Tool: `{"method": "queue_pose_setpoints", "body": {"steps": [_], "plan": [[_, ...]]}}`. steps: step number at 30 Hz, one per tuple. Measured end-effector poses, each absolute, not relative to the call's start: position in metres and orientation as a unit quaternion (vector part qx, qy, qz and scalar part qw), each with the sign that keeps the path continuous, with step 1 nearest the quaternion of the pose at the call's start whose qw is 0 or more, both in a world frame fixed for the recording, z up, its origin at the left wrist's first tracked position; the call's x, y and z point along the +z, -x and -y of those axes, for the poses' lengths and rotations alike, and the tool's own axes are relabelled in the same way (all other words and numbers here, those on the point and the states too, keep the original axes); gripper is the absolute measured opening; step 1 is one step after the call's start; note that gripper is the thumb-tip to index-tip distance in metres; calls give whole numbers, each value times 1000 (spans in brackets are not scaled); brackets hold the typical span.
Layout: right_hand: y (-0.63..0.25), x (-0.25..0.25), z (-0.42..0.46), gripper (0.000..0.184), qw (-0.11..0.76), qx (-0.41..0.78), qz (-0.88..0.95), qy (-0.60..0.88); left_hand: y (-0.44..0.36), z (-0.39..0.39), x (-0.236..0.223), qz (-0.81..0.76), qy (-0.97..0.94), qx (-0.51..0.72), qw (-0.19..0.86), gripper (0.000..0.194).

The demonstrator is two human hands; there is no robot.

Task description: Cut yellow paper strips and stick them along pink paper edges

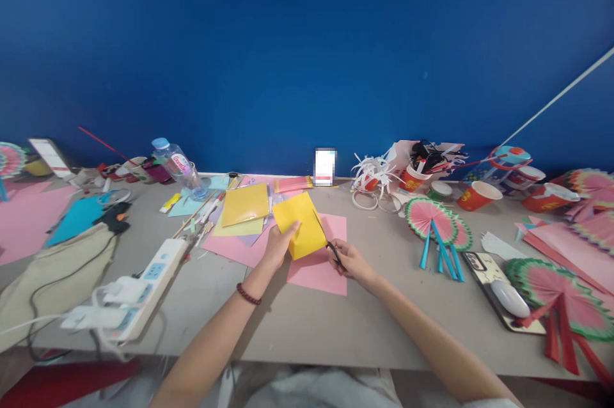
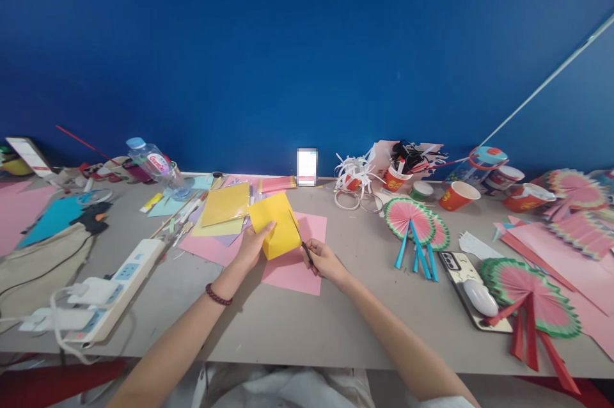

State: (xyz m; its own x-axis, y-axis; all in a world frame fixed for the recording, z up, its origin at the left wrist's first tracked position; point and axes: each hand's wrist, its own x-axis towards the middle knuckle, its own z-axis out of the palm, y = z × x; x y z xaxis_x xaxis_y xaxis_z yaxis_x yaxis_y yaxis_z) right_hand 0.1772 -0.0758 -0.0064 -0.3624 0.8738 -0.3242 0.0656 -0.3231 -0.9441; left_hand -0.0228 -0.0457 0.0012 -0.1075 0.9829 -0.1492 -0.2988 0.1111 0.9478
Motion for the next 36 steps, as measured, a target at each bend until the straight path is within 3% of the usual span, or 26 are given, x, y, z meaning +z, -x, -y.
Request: {"method": "queue_pose_setpoints", "body": {"steps": [36], "plan": [[-177, -6, 75, 50, 314, 668, 481, 473, 22, 46, 2, -496, -361, 553, 563, 47]]}}
